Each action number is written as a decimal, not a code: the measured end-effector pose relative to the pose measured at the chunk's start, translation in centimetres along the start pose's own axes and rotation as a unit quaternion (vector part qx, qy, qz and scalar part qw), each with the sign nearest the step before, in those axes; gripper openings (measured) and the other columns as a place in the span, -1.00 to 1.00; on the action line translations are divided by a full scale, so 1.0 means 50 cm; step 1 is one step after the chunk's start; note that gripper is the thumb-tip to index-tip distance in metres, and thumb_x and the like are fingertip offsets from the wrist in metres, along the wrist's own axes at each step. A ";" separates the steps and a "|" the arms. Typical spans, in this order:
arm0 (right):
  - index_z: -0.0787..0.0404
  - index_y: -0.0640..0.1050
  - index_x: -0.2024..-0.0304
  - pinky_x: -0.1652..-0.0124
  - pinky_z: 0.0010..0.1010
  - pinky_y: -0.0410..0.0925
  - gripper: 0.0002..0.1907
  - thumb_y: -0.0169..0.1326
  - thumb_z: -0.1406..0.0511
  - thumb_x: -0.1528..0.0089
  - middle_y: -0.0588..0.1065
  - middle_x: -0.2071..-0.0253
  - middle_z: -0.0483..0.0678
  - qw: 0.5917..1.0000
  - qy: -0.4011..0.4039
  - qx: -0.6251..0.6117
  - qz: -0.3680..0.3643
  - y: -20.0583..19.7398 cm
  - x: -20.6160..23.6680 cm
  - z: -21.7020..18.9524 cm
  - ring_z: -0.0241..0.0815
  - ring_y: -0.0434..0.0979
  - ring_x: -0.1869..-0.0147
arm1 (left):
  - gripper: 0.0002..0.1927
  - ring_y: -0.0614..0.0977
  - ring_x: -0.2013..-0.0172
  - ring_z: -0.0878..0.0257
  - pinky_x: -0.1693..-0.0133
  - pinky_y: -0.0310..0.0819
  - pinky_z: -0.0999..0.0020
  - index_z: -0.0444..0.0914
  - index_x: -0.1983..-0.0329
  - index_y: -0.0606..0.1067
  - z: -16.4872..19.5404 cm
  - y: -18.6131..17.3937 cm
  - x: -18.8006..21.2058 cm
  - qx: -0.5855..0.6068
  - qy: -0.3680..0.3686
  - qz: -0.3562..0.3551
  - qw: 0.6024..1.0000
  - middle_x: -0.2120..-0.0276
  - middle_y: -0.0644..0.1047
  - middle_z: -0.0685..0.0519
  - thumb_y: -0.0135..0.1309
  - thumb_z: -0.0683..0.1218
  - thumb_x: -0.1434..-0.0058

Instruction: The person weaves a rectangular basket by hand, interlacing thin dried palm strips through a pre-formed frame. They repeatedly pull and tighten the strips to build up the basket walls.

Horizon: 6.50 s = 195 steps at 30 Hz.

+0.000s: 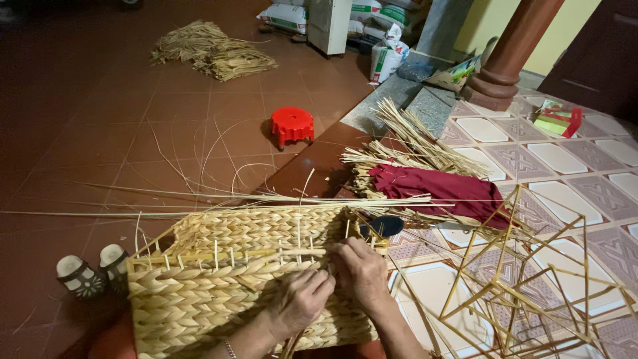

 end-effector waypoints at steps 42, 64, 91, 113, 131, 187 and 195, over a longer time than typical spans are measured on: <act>0.25 0.61 0.16 0.39 -0.44 0.41 -0.81 0.30 0.36 -0.19 0.57 0.36 -0.06 0.986 0.106 -0.098 0.079 0.016 0.062 0.068 -0.30 0.56 0.37 | -0.61 0.30 0.89 0.36 0.89 0.17 0.46 -0.25 0.21 0.51 -0.170 -0.140 0.036 -0.108 -0.241 -0.150 0.953 0.82 0.32 0.18 0.10 0.18 -0.29; 0.12 0.66 0.29 0.24 -0.14 0.47 -0.70 0.14 0.39 0.09 0.60 0.28 -0.03 0.944 0.221 0.205 -0.131 -0.051 0.761 0.332 0.08 0.59 0.10 | -0.74 0.48 0.71 0.24 0.71 0.26 0.26 -0.24 0.43 0.56 -0.103 -0.242 0.029 -0.035 -0.342 -0.159 0.925 0.74 0.52 0.02 0.27 0.02 -0.24; 0.27 0.58 0.22 0.39 -0.26 0.29 -0.76 0.34 0.47 -0.10 0.44 0.41 0.02 0.987 0.090 -0.085 0.105 -0.092 0.274 -0.112 -0.02 0.46 0.36 | -0.56 0.53 0.14 0.13 0.11 0.39 0.07 -0.23 0.17 0.64 0.106 -0.215 0.013 0.041 -0.129 0.017 0.991 0.19 0.61 0.02 0.28 0.12 0.04; 0.16 0.61 0.00 0.01 -0.26 0.44 -0.48 0.37 0.30 0.03 0.56 0.01 0.05 0.805 0.484 0.211 -0.271 -0.046 0.754 0.430 -0.05 0.58 -0.05 | -0.85 0.81 0.42 0.29 0.53 0.64 0.30 -0.24 0.14 0.58 -0.020 -0.011 0.128 0.402 -0.458 0.009 0.793 0.32 0.72 -0.03 0.04 -0.19 -0.29; 0.19 0.68 0.13 0.12 -0.38 0.51 -0.73 0.31 0.39 -0.10 0.66 0.16 -0.01 0.947 0.309 0.078 0.041 -0.153 0.470 0.286 -0.20 0.71 0.16 | -0.90 0.68 0.37 0.11 0.34 0.68 0.29 -0.31 0.23 0.52 -0.062 -0.528 0.060 0.127 -0.301 0.116 0.938 0.31 0.64 -0.12 0.03 -0.17 -0.30; 0.23 0.53 0.14 0.29 -0.37 0.53 -0.69 0.22 0.45 -0.05 0.54 0.07 0.02 0.993 -0.118 -0.025 -0.013 0.015 -0.007 -0.051 -0.08 0.64 0.13 | -0.72 0.30 -0.20 0.06 -0.24 0.15 -0.03 -0.15 0.06 0.53 0.052 -0.110 0.016 -0.085 0.125 -0.168 0.974 -0.16 0.28 -0.06 0.15 -0.18 -0.14; 0.24 0.59 0.21 0.21 -0.34 0.52 -0.81 0.18 0.49 -0.11 0.59 0.14 0.03 0.994 -0.083 -0.074 0.012 -0.015 -0.023 -0.055 -0.07 0.66 0.13 | -0.94 0.49 0.35 0.09 0.43 0.46 0.28 -0.20 0.09 0.42 -0.091 -0.019 0.107 0.524 -0.507 -0.153 0.667 0.21 0.47 -0.24 -0.04 -0.12 -0.46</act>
Point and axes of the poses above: each hand's wrist, its own x-axis away from the middle knuckle, its own y-axis out of the palm, z = x × y, the point moved 8 cm from there along -x, towards the middle knuckle
